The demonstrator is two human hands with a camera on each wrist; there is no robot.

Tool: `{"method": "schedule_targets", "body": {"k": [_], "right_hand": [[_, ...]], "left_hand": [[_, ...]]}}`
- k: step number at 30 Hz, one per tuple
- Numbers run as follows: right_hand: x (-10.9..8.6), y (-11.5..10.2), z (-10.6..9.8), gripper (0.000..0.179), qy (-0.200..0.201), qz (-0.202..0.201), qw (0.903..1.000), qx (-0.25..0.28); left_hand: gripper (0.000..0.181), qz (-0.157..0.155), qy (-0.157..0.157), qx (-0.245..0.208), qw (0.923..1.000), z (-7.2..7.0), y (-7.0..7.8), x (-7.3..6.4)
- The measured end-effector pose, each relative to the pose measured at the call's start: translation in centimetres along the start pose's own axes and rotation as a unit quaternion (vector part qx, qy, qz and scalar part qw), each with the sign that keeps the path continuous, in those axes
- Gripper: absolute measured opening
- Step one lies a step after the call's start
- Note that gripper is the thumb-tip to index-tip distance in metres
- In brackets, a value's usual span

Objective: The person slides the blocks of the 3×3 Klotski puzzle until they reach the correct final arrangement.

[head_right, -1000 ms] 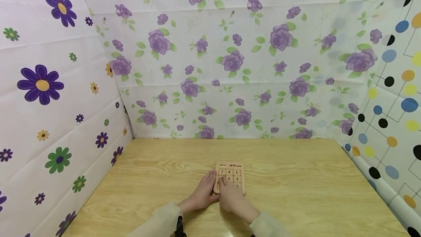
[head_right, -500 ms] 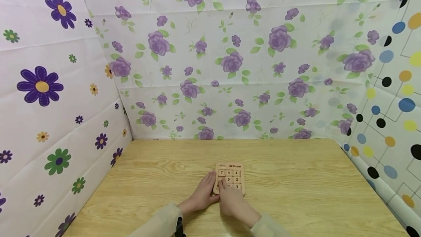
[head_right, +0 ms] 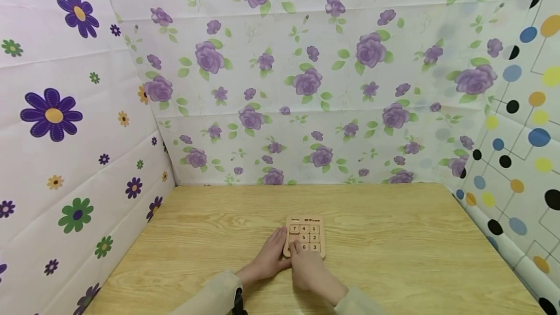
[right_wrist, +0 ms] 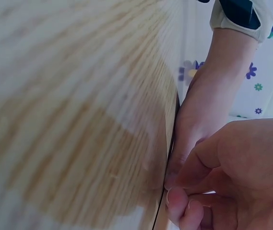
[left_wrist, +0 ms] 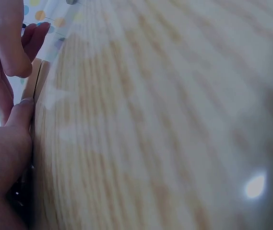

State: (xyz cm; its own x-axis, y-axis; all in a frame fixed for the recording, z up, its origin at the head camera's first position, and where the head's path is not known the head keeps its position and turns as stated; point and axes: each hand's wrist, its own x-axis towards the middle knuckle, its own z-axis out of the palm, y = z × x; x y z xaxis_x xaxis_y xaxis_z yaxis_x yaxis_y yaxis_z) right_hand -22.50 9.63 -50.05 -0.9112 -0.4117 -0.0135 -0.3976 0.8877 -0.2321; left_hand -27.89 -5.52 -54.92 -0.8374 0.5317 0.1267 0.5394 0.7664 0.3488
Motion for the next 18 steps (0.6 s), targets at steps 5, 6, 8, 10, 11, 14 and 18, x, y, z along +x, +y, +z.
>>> {"method": "schedule_targets", "body": {"k": [5,6,8,10,11,14,18], "right_hand": [[-0.22,-0.03,0.00,0.049,-0.003,-0.006,1.0000,0.007],[-0.25,-0.02,0.01,0.049,-0.003,-0.008,0.9999,0.008],[-0.36,-0.05,-0.01,0.049,-0.004,-0.010,0.9999,0.009],[-0.41,-0.06,0.00,0.048,-0.004,-0.010,0.9999,0.006],[-0.46,-0.07,0.00,0.048,-0.004,-0.011,0.9999,0.004],[-0.61,-0.12,-0.04,0.048,-0.002,-0.013,0.9999,-0.001],[-0.71,-0.13,-0.09,0.047,0.000,-0.016,0.9999,-0.005]], "left_hand": [[0.092,0.004,0.007,0.001,1.0000,-0.01,-0.10,-0.04],[0.092,0.007,0.011,-0.001,0.9999,0.00,-0.14,-0.09],[0.091,0.020,0.021,-0.003,0.9996,0.04,-0.24,-0.21],[0.091,0.021,0.021,-0.003,0.9996,0.05,-0.24,-0.24],[0.091,0.019,0.020,-0.002,0.9996,0.07,-0.23,-0.21],[0.092,0.008,0.008,0.002,0.9999,0.09,-0.13,-0.09],[0.091,0.007,0.009,0.008,0.9999,0.07,-0.04,-0.05]]}}
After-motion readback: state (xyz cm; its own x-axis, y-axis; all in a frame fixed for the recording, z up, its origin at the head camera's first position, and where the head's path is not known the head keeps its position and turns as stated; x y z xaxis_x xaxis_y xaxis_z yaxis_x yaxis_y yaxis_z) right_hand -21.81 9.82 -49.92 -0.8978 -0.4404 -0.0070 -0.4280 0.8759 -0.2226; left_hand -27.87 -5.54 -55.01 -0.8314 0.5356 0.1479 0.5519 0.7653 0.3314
